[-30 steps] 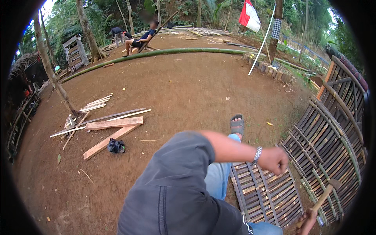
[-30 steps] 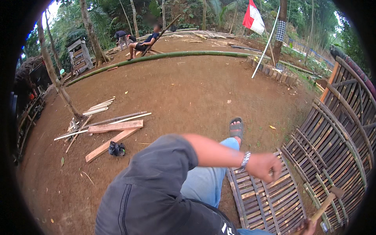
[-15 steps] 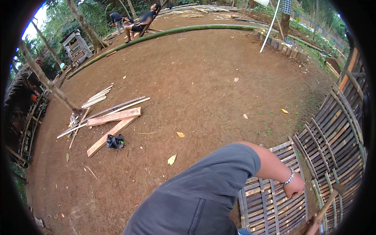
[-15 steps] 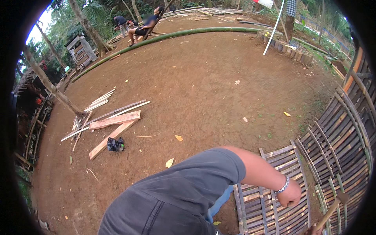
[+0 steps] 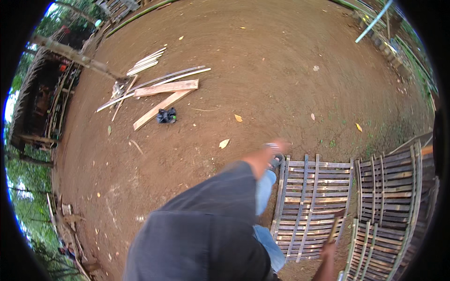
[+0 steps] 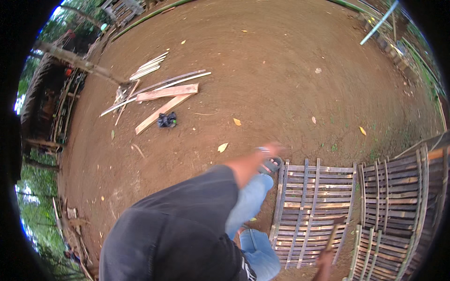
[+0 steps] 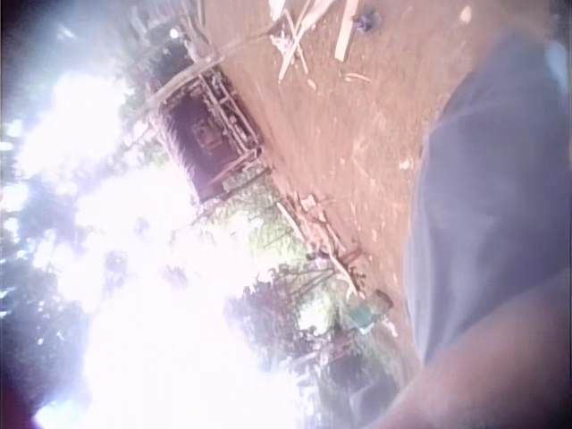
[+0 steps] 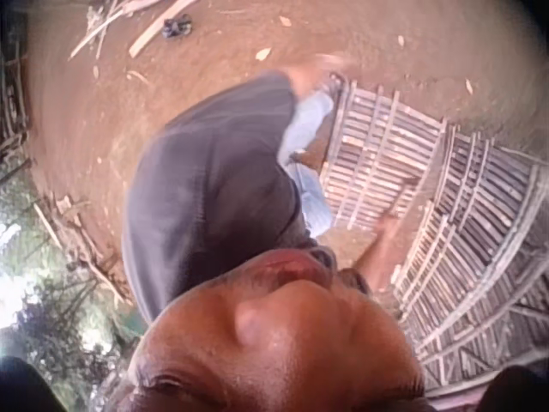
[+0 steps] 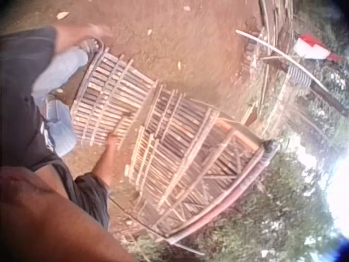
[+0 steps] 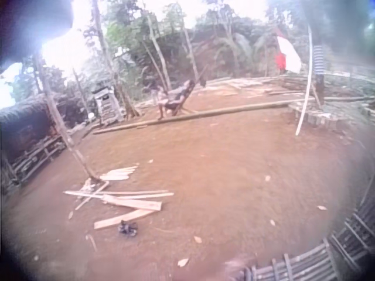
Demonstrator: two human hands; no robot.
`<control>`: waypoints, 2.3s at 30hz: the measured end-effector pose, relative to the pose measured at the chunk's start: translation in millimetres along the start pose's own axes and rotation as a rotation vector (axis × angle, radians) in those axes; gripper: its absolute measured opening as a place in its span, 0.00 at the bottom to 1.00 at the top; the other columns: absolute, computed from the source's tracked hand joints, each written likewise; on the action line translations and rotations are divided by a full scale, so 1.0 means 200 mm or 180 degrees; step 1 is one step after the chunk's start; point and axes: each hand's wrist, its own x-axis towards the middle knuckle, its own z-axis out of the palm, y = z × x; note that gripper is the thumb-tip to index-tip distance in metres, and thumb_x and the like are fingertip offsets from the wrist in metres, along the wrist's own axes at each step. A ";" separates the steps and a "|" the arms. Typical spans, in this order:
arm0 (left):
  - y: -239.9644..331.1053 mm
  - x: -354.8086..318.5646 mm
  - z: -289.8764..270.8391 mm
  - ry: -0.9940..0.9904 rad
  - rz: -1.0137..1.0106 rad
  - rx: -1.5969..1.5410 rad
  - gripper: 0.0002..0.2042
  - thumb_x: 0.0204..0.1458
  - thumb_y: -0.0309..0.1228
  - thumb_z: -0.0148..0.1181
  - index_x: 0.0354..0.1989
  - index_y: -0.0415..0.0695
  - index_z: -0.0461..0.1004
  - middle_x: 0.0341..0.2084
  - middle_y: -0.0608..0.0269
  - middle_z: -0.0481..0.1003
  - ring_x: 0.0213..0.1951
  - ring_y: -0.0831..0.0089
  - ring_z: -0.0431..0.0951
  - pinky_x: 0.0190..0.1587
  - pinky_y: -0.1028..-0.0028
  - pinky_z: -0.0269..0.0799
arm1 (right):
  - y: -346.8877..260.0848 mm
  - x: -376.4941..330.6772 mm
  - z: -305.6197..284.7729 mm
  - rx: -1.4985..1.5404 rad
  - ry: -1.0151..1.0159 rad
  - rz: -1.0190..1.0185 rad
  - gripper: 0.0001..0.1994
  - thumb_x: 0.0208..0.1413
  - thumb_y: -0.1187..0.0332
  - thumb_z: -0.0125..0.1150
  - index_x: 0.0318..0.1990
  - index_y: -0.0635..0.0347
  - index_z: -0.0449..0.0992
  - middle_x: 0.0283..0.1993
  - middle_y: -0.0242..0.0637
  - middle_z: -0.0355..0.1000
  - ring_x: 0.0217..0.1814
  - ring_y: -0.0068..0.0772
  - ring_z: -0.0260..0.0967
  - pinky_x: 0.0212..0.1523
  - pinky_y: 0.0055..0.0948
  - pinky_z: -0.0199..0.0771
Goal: The person sits on the ground and uses a hammer to drive nails into a wooden lattice structure. They repeatedly pick up nails and hammer them into the slats. Later, they stand up, pick up a wooden plank, and place it on the structure.
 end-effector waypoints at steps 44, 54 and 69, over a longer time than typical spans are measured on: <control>-2.84 -1.63 -1.04 0.5212 -0.4163 -0.4637 0.05 0.60 0.30 0.59 0.40 0.44 0.71 0.24 0.68 0.68 0.26 0.74 0.70 0.32 0.68 0.74 | -5.87 -0.63 4.18 -0.2736 -0.1563 -0.4305 0.46 0.53 0.53 0.69 0.73 0.56 0.48 0.75 0.42 0.49 0.78 0.46 0.44 0.74 0.49 0.49; -2.56 -1.50 -0.98 0.4953 -0.4813 -0.4386 0.06 0.60 0.31 0.60 0.37 0.42 0.73 0.26 0.67 0.73 0.28 0.77 0.73 0.31 0.72 0.73 | -6.04 -0.54 4.40 -0.3168 -0.1841 -0.4106 0.49 0.48 0.62 0.71 0.75 0.45 0.44 0.72 0.43 0.54 0.75 0.43 0.52 0.74 0.49 0.49; -2.63 -1.26 -1.34 0.5755 -0.3629 -0.4700 0.16 0.62 0.36 0.59 0.53 0.38 0.73 0.44 0.58 0.79 0.33 0.76 0.76 0.35 0.73 0.73 | -5.42 -0.63 3.47 0.0888 -0.7001 0.1951 0.35 0.51 0.56 0.61 0.65 0.66 0.64 0.58 0.52 0.73 0.59 0.53 0.72 0.63 0.55 0.69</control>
